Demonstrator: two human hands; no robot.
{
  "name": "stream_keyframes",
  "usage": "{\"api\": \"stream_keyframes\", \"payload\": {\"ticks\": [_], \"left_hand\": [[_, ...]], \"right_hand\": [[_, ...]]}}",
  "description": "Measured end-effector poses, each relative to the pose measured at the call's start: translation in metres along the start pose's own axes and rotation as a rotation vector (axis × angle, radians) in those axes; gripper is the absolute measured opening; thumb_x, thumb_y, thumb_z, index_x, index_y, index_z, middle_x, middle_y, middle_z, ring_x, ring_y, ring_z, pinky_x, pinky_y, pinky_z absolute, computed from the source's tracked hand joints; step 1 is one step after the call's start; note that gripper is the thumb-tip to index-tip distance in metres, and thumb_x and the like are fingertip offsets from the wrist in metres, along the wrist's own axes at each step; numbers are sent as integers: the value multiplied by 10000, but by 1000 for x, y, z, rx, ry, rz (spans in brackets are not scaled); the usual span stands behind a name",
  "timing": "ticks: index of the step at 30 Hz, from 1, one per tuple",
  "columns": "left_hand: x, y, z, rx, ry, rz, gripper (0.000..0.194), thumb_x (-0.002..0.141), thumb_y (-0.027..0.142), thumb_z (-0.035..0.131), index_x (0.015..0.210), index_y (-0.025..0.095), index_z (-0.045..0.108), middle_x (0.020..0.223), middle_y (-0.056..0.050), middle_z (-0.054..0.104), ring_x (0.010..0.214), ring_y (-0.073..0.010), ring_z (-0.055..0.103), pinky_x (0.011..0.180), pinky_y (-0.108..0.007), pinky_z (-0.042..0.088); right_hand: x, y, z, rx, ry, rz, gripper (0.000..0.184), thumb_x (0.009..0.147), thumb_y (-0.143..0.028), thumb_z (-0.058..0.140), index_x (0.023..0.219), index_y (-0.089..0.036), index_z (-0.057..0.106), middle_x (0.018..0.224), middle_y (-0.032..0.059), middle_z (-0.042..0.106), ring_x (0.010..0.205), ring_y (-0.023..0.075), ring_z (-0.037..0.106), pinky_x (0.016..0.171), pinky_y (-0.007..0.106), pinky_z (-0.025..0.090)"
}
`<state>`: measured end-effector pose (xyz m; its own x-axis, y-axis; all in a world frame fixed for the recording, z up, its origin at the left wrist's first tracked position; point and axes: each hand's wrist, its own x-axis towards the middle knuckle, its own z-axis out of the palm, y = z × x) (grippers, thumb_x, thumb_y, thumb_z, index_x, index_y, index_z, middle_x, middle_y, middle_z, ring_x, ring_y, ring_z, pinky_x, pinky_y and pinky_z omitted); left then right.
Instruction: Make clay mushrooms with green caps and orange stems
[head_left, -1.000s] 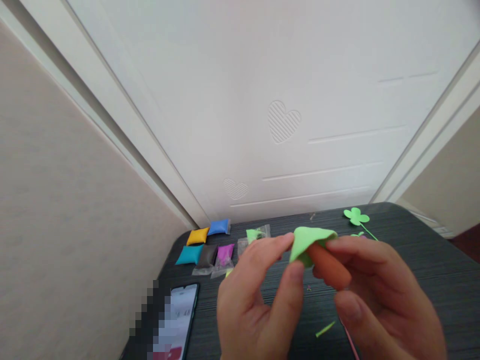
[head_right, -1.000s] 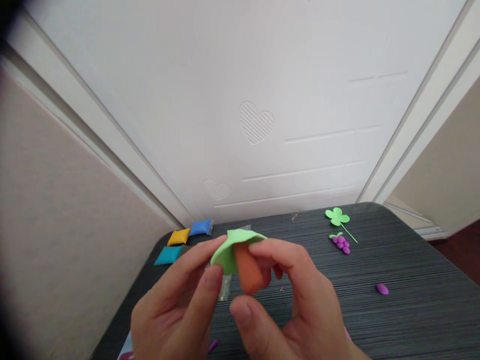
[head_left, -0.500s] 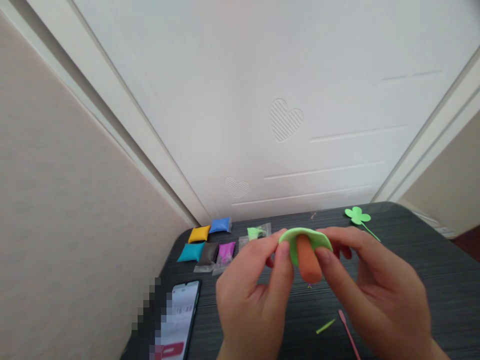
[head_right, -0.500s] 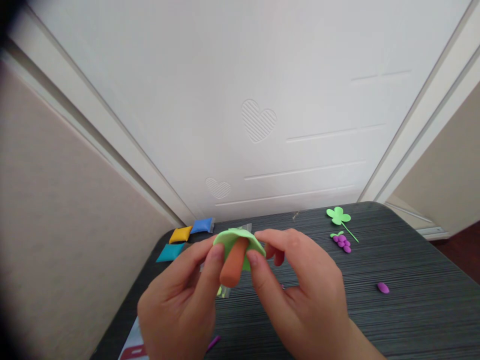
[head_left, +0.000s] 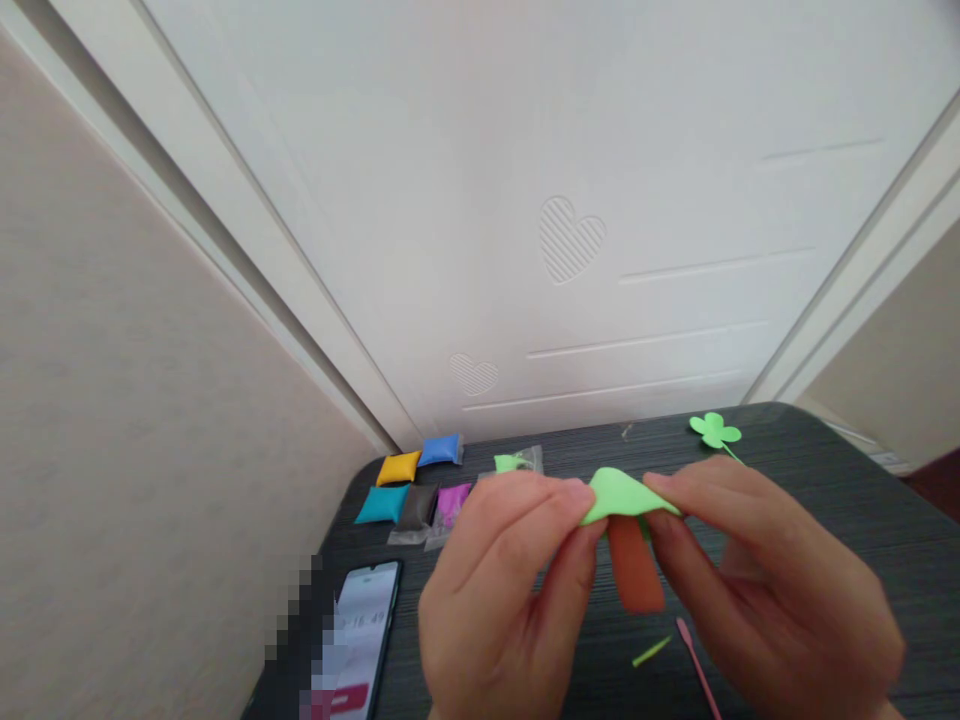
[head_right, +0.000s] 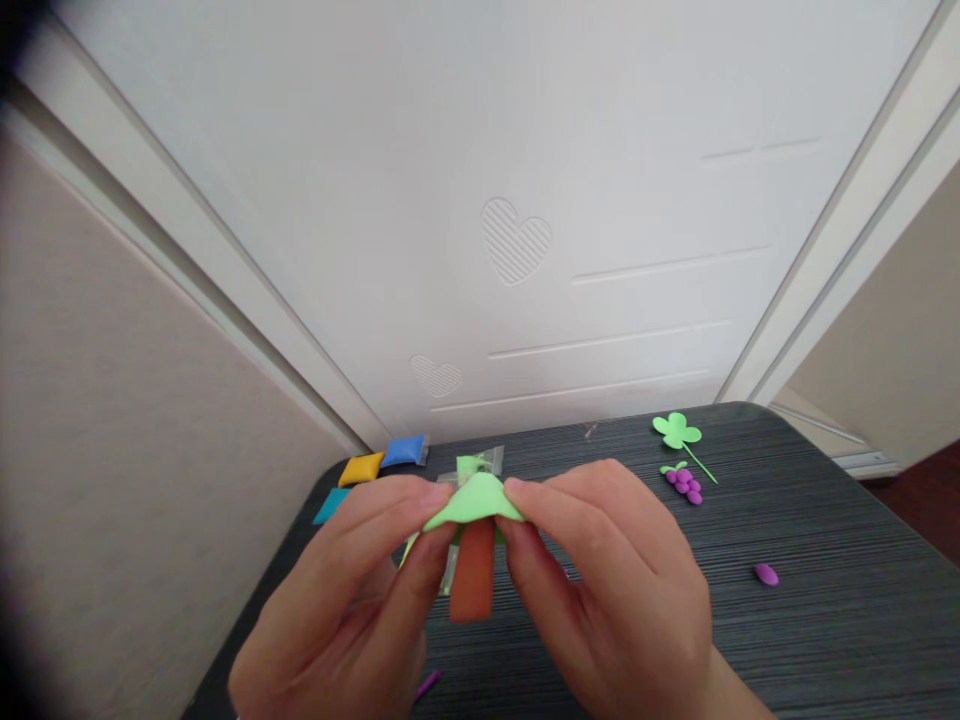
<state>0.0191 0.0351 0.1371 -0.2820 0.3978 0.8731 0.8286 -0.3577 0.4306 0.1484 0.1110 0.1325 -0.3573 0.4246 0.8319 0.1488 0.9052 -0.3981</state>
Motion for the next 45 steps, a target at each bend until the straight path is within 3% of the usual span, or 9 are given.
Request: {"api": "stream_keyframes", "payload": {"ticks": [5, 10, 16, 28, 34, 45], "left_hand": [[-1, -1, 2, -48, 56, 73, 245, 680, 76, 624, 895, 193, 616, 833, -3, 654, 779, -141, 605, 695, -292, 517], [0, 0, -2, -65, -14, 108, 286, 642, 52, 639, 900, 169, 608, 827, -12, 651, 791, -148, 601, 690, -290, 521], [7, 5, -6, -89, -58, 106, 244, 649, 66, 641, 883, 127, 612, 822, -36, 654, 796, -157, 602, 691, -290, 524], [11, 10, -2, -80, -8, 130, 123, 666, 56, 621, 765, 127, 606, 740, -11, 644, 722, -117, 602, 657, -248, 518], [9, 4, -2, -82, -15, 134, 166, 680, 101, 621, 843, 136, 618, 797, -19, 650, 754, -125, 602, 677, -255, 513], [9, 3, -4, -163, -56, 128, 174, 667, 71, 635, 828, 137, 620, 800, -19, 656, 757, -130, 599, 693, -294, 516]], "right_hand": [[1, -3, -3, 61, -14, -57, 472, 666, -48, 590, 1090, -240, 513, 821, 19, 624, 754, 165, 584, 634, 294, 486], [-2, -15, -3, 69, 102, 87, 350, 696, -100, 594, 1012, -247, 566, 905, 26, 616, 821, 172, 577, 704, 295, 480], [-2, -22, -8, 93, 79, 173, 286, 718, -131, 587, 960, -283, 591, 918, 28, 620, 823, 190, 584, 651, 303, 494], [3, -16, -7, 81, 55, 39, 252, 703, -85, 588, 925, -205, 585, 863, 31, 630, 770, 156, 600, 609, 253, 506], [6, -13, -8, 78, 35, -39, 261, 695, -79, 594, 929, -193, 580, 834, 30, 625, 763, 144, 597, 612, 234, 506], [4, -18, -5, 195, 35, 45, 301, 697, -70, 597, 972, -191, 572, 837, 31, 612, 773, 141, 579, 629, 240, 499]]}}
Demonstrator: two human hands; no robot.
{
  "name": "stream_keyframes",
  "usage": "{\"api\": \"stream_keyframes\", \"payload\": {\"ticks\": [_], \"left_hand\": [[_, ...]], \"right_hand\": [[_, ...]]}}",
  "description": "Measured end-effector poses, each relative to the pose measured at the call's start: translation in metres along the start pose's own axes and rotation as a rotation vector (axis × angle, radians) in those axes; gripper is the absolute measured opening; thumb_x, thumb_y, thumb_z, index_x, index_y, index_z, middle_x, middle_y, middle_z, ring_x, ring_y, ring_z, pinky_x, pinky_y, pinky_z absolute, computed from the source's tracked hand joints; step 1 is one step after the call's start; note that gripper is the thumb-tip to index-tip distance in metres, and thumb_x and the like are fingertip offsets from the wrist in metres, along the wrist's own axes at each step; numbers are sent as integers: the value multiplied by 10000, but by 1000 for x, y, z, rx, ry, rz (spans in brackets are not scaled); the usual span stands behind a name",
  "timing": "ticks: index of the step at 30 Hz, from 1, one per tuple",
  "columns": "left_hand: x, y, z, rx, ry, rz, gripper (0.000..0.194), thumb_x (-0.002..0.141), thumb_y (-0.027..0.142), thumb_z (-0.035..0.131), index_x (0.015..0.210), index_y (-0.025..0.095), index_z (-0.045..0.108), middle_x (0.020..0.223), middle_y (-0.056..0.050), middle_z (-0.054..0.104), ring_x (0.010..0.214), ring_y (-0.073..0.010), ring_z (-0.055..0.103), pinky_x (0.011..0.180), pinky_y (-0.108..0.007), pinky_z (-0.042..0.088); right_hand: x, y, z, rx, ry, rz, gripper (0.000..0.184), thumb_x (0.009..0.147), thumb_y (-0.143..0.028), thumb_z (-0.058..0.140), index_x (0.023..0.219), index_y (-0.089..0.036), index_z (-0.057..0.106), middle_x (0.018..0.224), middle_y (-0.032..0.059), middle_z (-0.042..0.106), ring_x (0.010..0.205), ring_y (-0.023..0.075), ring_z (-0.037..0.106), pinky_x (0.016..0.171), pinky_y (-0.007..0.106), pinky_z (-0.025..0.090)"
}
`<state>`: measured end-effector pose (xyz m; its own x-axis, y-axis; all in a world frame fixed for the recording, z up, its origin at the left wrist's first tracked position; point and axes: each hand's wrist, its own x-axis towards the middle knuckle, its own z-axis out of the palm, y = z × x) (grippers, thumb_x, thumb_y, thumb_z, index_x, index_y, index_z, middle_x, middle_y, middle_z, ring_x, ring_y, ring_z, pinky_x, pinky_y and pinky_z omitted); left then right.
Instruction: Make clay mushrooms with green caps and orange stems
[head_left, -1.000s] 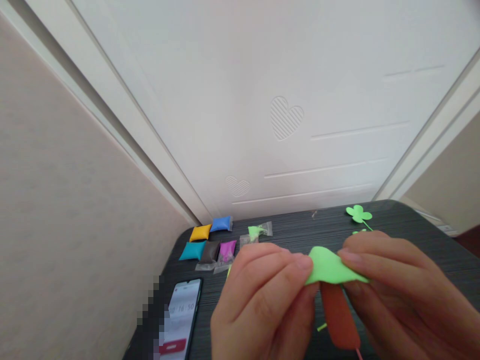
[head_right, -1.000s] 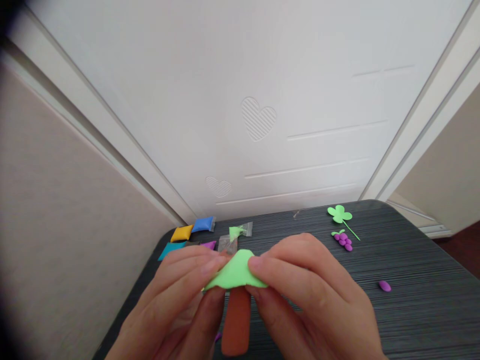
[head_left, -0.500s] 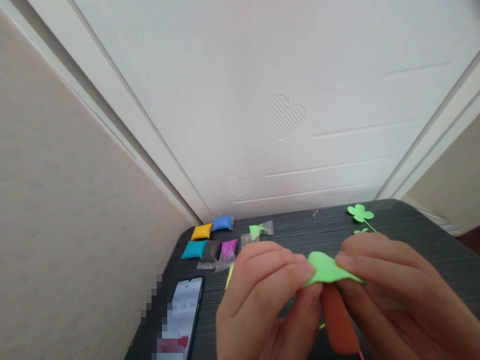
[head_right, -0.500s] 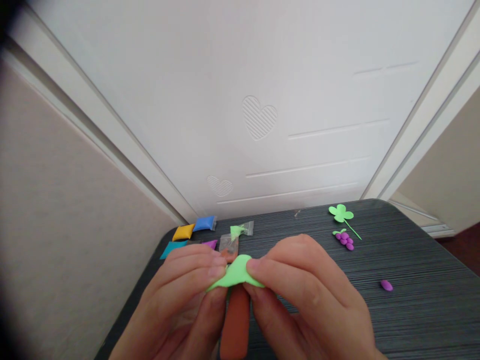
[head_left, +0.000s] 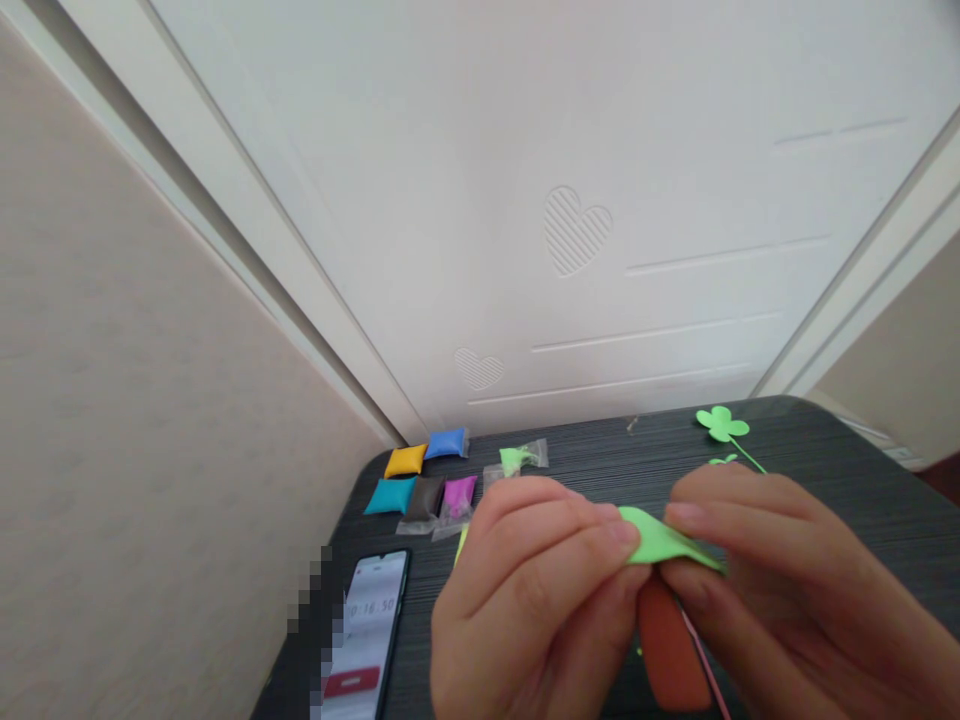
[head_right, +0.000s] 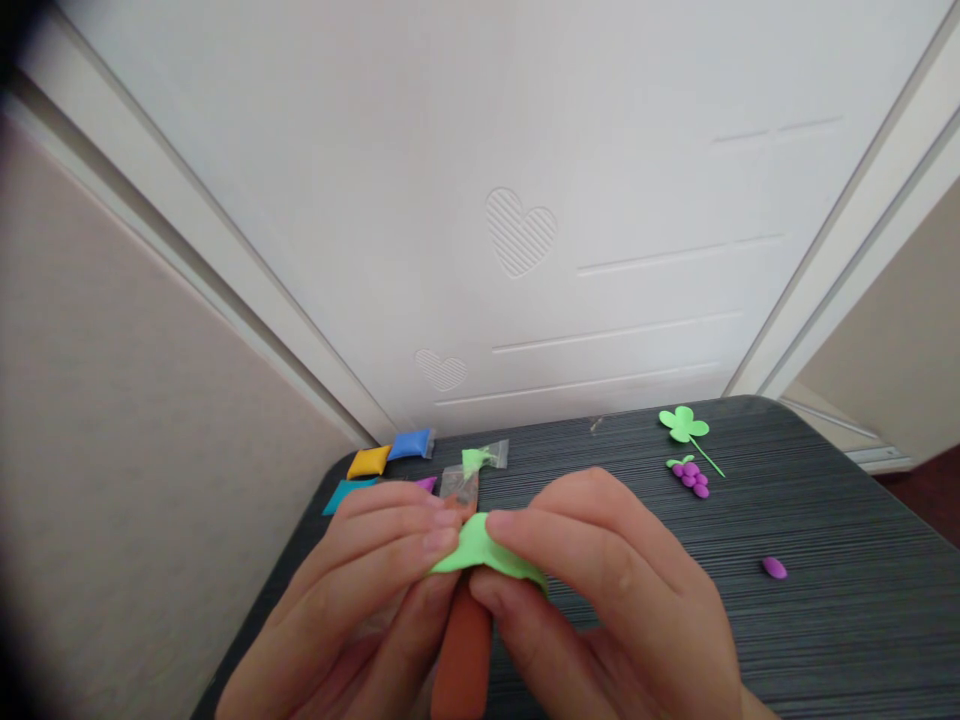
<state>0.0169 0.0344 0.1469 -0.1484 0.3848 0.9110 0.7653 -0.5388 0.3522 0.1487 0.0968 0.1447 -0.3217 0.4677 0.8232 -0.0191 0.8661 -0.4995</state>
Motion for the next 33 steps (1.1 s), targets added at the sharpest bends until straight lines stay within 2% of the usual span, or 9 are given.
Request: {"api": "stream_keyframes", "payload": {"ticks": [4, 11, 17, 20, 25, 29, 33], "left_hand": [[1, 2, 0, -33, -16, -39, 149, 683, 92, 628, 821, 148, 622, 785, -17, 658, 743, -125, 599, 712, -295, 512], [1, 6, 2, -49, -48, -136, 174, 685, 99, 633, 849, 156, 625, 812, -23, 647, 791, -127, 592, 707, -265, 507], [-3, 0, 0, -63, 2, -114, 165, 693, 82, 621, 836, 165, 623, 795, -7, 635, 772, -112, 590, 693, -245, 505], [-6, -1, 1, -61, 35, -164, 229, 683, 44, 613, 871, 174, 619, 834, 1, 629, 796, -96, 587, 696, -211, 503], [-7, 2, 3, -46, -6, -243, 257, 674, 41, 608, 893, 177, 620, 842, -13, 637, 784, -114, 597, 668, -223, 516], [-3, 2, 1, -43, -79, -235, 250, 665, 40, 618, 869, 184, 633, 834, -4, 645, 758, -106, 605, 643, -204, 518], [-3, 0, 0, -14, -82, -209, 226, 664, 41, 626, 835, 188, 637, 826, 3, 644, 747, -101, 606, 648, -202, 518]], "right_hand": [[-1, 0, 0, 30, -29, 50, 260, 722, -91, 578, 951, -212, 593, 875, 35, 594, 770, 133, 577, 618, 233, 495], [2, 1, 0, 51, -54, 99, 204, 724, -114, 583, 884, -237, 612, 825, 20, 596, 743, 131, 578, 600, 228, 493], [1, 2, 3, 61, -51, 133, 252, 709, -133, 603, 937, -242, 593, 814, 6, 617, 750, 132, 579, 615, 229, 490], [-1, 3, 5, 60, -23, 143, 238, 692, -114, 612, 896, -234, 592, 790, -1, 616, 741, 133, 579, 617, 237, 487], [-4, 5, 3, -62, 42, 73, 261, 680, -76, 610, 896, -221, 592, 809, 4, 609, 752, 138, 580, 638, 250, 489], [-2, 8, -1, -152, -21, -31, 278, 679, -77, 612, 919, -214, 592, 834, 14, 614, 762, 143, 586, 649, 256, 496], [-1, 9, -2, -140, -58, -22, 263, 690, -89, 607, 917, -220, 594, 814, 10, 617, 761, 143, 588, 629, 249, 498]]}}
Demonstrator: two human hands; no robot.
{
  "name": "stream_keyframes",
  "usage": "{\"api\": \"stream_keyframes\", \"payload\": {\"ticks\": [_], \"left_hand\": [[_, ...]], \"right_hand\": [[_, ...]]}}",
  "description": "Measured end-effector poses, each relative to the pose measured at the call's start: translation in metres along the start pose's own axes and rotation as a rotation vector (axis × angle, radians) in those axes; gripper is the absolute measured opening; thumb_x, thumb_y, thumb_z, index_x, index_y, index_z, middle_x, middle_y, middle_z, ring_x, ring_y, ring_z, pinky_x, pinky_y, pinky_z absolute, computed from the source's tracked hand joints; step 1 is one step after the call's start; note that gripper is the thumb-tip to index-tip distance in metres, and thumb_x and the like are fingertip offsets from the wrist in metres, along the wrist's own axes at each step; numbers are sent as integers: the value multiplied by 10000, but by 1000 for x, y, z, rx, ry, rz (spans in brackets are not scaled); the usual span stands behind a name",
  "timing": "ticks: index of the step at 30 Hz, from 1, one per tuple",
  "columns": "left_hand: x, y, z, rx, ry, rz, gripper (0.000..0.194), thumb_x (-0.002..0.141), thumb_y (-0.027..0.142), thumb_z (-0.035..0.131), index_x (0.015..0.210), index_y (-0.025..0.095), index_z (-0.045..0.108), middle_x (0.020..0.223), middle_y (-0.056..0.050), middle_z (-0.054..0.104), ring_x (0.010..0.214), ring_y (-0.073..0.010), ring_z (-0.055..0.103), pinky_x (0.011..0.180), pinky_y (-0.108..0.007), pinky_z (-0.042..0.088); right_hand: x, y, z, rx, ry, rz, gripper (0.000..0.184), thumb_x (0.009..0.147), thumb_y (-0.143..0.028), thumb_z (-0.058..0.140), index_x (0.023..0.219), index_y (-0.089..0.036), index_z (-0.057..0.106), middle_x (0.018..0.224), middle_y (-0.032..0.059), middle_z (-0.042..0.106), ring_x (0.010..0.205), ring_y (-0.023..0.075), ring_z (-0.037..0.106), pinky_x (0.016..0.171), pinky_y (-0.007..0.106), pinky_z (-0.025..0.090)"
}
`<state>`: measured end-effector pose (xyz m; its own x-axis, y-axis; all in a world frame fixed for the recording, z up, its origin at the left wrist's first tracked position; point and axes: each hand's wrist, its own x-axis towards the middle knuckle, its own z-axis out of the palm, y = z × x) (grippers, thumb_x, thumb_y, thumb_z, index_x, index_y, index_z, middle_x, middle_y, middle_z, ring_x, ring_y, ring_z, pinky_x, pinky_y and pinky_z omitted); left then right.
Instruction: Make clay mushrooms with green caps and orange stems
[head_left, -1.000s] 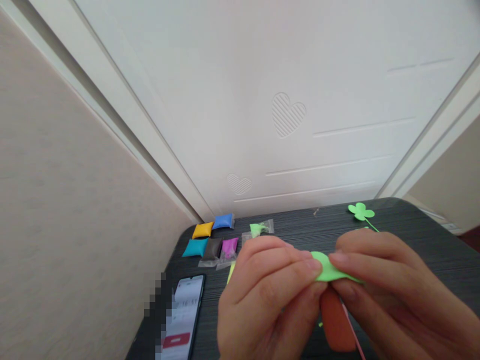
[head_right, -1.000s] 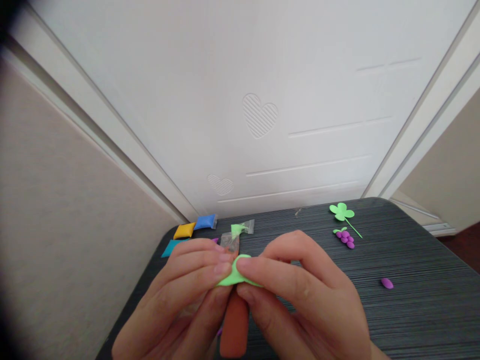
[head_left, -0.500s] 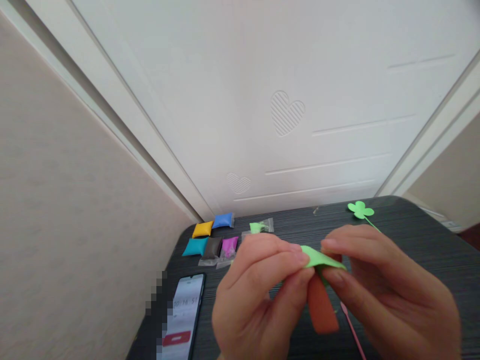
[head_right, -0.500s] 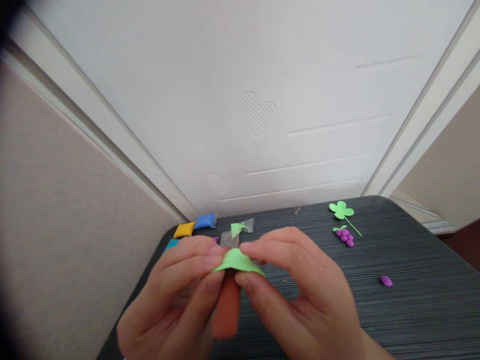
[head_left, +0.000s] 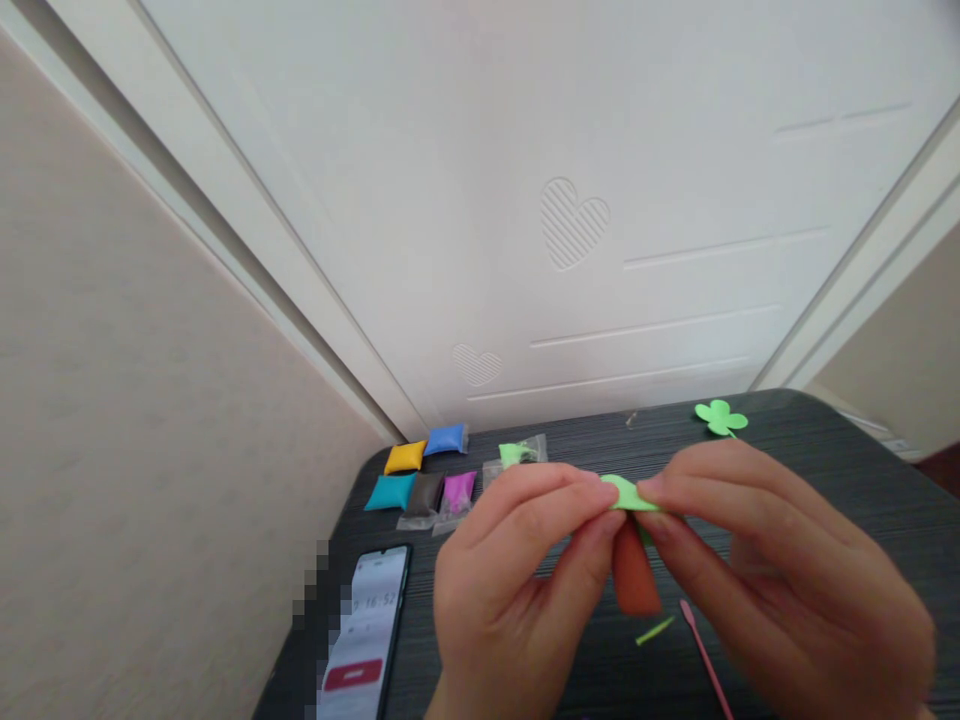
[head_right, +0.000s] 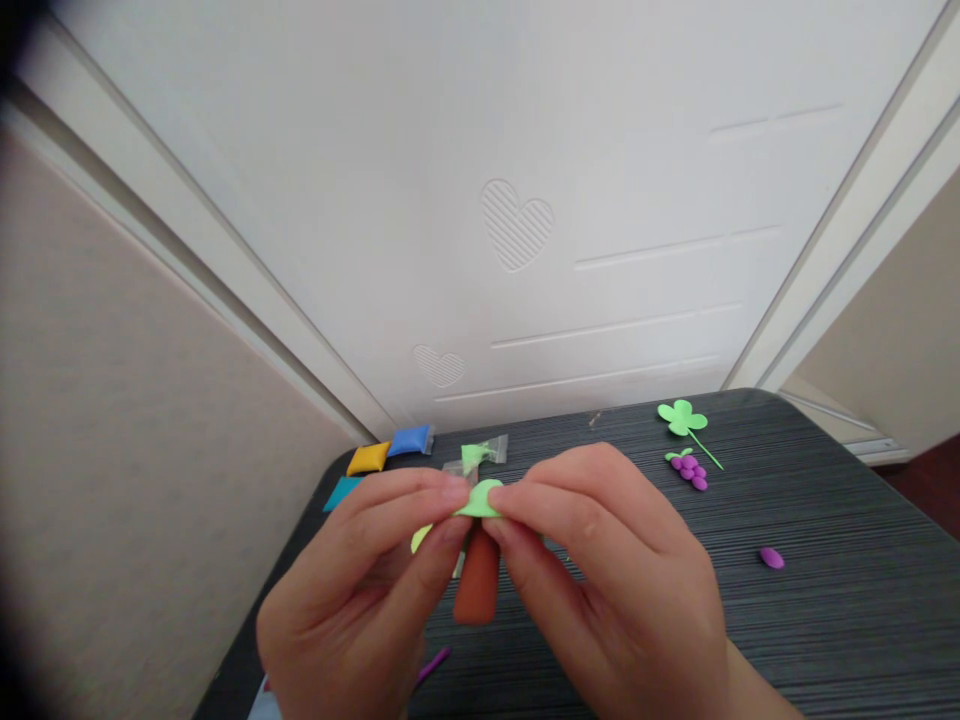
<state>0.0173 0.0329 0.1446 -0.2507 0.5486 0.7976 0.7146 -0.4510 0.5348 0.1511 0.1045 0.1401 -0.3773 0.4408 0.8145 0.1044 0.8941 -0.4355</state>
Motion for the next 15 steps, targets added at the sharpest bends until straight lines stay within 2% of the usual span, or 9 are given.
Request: {"api": "stream_keyframes", "payload": {"ticks": [6, 11, 15], "left_hand": [[-4, 0, 3, 41, 79, 27, 250, 659, 33, 622, 852, 191, 624, 821, 5, 632, 753, -104, 600, 636, -209, 520], [-4, 0, 1, 41, 42, 36, 263, 656, 37, 624, 877, 179, 625, 866, -13, 631, 791, -116, 602, 651, -215, 525], [-2, 0, -2, 45, 10, 64, 221, 666, 50, 632, 845, 179, 638, 894, -15, 634, 796, -110, 606, 662, -203, 525]], "right_hand": [[-4, -3, 4, 18, 93, 47, 280, 684, -123, 627, 945, -214, 589, 839, 19, 620, 771, 157, 588, 653, 267, 509], [0, -7, 2, 2, 82, 25, 232, 690, -101, 614, 884, -228, 596, 827, 14, 619, 747, 149, 586, 630, 264, 511], [1, -4, -2, -8, 17, 9, 237, 702, -135, 609, 910, -248, 597, 839, 15, 622, 750, 156, 595, 605, 268, 514]]}}
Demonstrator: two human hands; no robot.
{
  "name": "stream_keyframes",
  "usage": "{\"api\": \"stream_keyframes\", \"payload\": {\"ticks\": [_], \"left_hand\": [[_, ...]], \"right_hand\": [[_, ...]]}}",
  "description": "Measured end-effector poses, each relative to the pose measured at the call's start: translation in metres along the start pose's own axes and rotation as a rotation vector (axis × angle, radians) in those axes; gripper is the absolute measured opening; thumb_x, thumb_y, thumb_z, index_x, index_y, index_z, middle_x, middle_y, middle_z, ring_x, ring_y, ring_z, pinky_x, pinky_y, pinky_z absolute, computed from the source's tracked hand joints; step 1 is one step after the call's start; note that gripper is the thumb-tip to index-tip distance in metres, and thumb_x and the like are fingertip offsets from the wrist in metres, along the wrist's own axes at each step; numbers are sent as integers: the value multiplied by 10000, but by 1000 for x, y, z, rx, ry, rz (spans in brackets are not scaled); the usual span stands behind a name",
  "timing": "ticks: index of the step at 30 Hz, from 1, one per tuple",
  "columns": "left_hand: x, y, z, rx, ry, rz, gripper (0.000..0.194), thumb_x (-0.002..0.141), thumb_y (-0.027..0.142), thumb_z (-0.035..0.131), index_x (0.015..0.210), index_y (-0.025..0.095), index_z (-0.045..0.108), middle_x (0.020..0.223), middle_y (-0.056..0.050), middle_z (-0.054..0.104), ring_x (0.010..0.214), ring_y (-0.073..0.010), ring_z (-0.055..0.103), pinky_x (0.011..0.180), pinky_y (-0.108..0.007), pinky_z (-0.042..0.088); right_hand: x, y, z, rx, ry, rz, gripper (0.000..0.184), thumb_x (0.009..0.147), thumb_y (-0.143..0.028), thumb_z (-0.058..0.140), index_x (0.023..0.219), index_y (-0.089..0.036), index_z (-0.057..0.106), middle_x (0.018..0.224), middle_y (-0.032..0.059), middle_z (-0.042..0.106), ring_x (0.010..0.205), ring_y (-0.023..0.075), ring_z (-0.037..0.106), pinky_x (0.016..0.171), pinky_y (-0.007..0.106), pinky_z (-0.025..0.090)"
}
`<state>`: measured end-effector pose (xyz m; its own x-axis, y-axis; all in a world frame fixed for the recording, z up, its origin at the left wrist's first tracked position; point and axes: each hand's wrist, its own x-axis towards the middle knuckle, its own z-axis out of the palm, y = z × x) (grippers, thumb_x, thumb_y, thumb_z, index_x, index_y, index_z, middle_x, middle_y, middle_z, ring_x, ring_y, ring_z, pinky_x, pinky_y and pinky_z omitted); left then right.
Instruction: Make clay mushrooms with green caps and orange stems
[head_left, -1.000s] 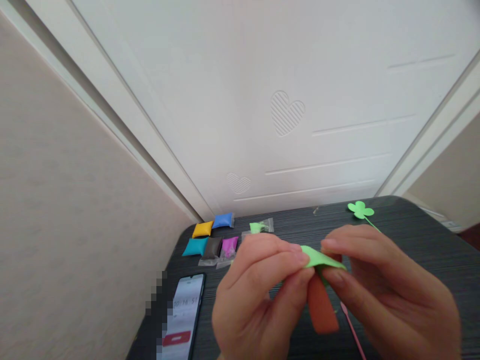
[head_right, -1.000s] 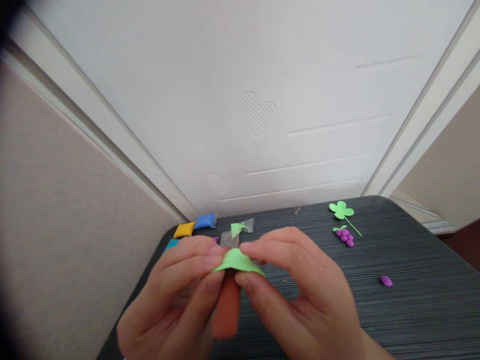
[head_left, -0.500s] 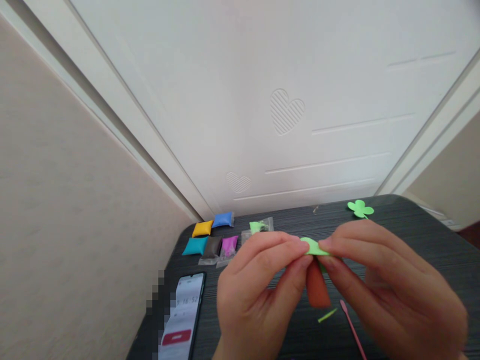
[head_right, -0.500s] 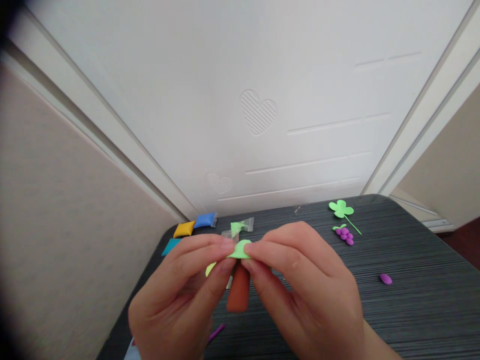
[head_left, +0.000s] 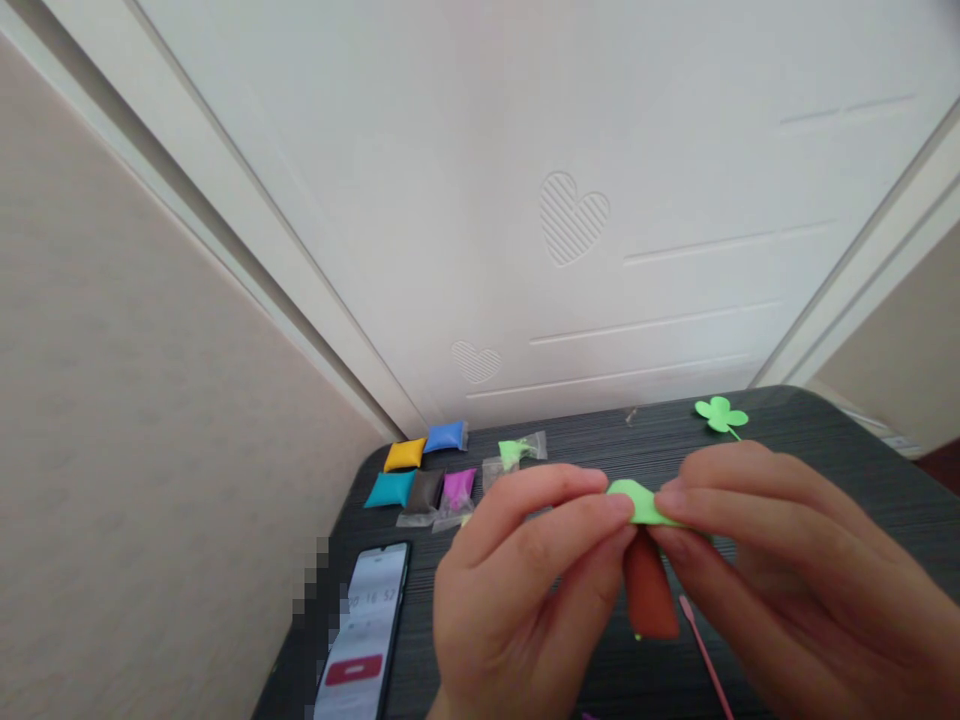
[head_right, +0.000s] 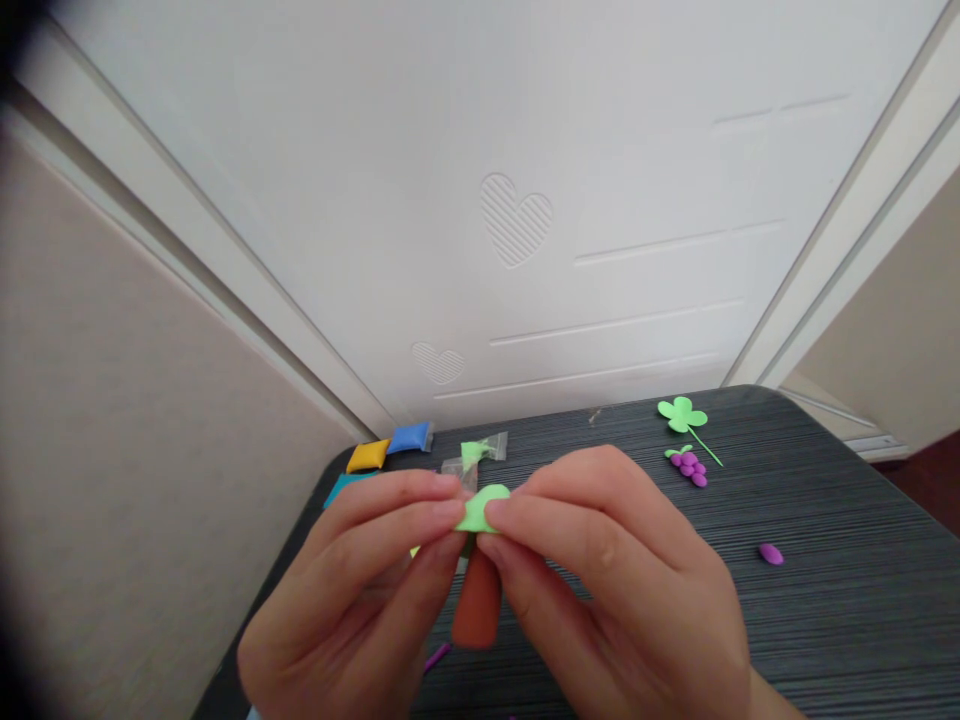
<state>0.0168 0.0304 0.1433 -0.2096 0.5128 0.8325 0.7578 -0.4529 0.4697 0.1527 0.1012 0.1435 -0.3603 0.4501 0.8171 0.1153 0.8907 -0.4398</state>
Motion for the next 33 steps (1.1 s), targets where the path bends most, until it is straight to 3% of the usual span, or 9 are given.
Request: {"api": "stream_keyframes", "payload": {"ticks": [5, 11, 17, 24, 33], "left_hand": [[2, 0, 0, -28, -7, 25, 186, 677, 64, 631, 837, 158, 637, 862, -21, 640, 792, -109, 608, 688, -204, 524], [3, 0, 1, -44, -24, 38, 171, 697, 78, 613, 839, 170, 629, 843, -14, 645, 772, -111, 611, 670, -214, 527], [5, 0, 2, -61, -12, 53, 200, 683, 65, 620, 863, 153, 615, 839, -10, 648, 785, -97, 610, 673, -183, 521], [4, 0, 2, -4, -1, 45, 187, 678, 98, 637, 846, 181, 626, 810, -3, 658, 758, -110, 619, 664, -209, 528], [6, 2, 2, -14, 3, 68, 236, 652, 63, 643, 866, 163, 622, 813, -3, 662, 751, -103, 621, 662, -193, 531]], "right_hand": [[-2, 6, -1, 37, -12, -23, 191, 738, -285, 593, 928, -281, 606, 818, 11, 621, 710, 151, 597, 583, 264, 514], [-2, 5, 0, 30, -13, 16, 133, 742, -319, 585, 854, -262, 628, 783, 23, 613, 700, 159, 592, 606, 279, 517], [-2, 5, 0, 38, 9, 8, 163, 731, -332, 596, 876, -263, 622, 775, 23, 609, 710, 160, 593, 606, 273, 519], [-2, -3, 1, 86, -8, 101, 128, 764, -304, 556, 850, -255, 637, 776, 29, 602, 697, 149, 590, 579, 248, 517], [-4, 1, 0, 72, -6, 49, 140, 756, -297, 567, 880, -271, 628, 799, 23, 606, 717, 155, 590, 604, 267, 517]]}}
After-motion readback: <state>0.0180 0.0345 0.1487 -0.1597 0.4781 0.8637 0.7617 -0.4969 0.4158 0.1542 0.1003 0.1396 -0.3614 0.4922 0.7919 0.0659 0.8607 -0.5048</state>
